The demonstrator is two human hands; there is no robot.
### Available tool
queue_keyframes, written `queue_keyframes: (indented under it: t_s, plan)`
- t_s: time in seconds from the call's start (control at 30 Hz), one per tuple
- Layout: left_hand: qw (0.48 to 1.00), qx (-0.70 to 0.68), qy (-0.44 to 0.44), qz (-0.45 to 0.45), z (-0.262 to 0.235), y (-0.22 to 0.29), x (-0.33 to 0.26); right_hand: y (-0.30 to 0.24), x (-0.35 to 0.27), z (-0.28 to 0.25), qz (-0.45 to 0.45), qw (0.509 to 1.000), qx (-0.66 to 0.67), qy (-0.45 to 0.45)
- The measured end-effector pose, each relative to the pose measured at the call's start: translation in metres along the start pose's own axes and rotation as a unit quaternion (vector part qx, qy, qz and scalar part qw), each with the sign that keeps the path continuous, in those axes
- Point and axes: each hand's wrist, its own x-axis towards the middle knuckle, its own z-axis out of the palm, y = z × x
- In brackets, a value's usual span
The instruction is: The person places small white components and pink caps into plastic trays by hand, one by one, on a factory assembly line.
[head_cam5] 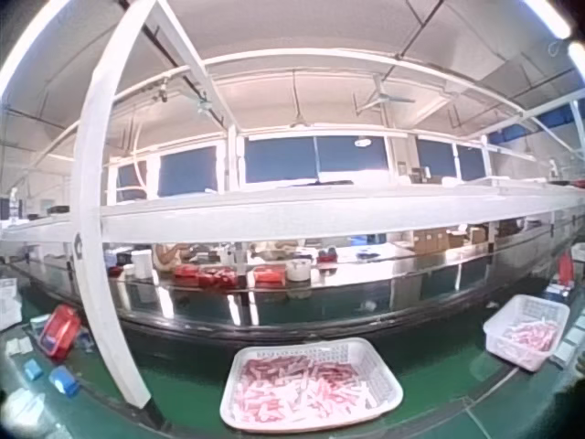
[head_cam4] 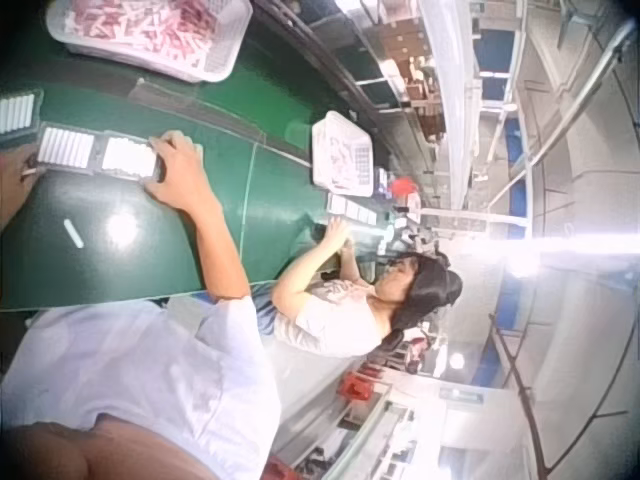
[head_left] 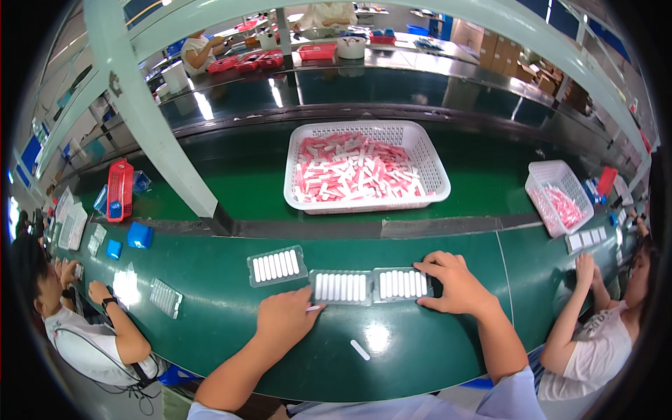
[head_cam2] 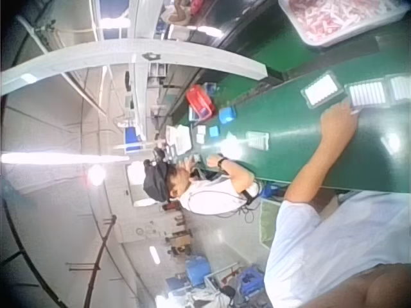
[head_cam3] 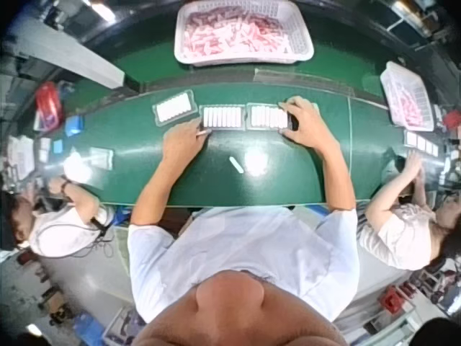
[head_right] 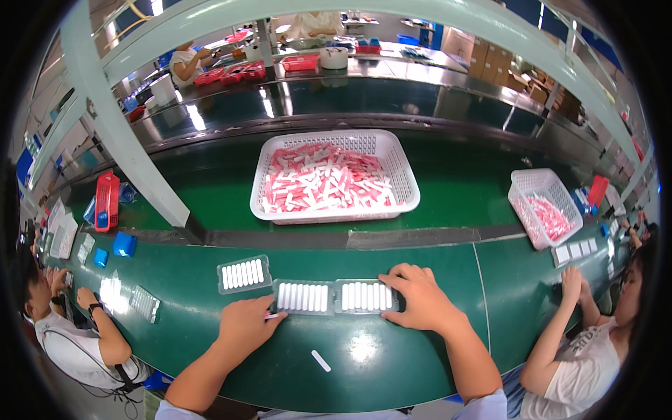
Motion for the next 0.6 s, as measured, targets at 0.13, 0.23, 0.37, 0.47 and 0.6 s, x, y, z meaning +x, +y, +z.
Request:
queue_keyframes:
  t_s: [0.13,0.23,0.37,0.47,0.6]
  plan:
    - [0.999,0.027,0.017,0.044,0.010,0.007,0.031,0.014,0.001,-0.004,0.074,0.997,0.009,-0.005]
    - [0.997,0.019,0.055,0.057,0.010,-0.002,0.045,0.023,0.010,0.001,0.067,0.997,0.026,0.004]
    - [0.996,0.011,0.090,0.018,-0.017,-0.051,0.032,0.009,0.037,0.009,0.028,0.999,0.022,0.004]
    - [0.992,0.013,0.120,-0.045,-0.042,-0.095,0.008,0.000,0.062,0.020,-0.022,1.000,0.011,-0.001]
    - [0.927,-0.069,0.225,-0.291,-0.086,-0.138,-0.043,-0.025,0.100,0.048,-0.068,0.998,0.004,-0.006]
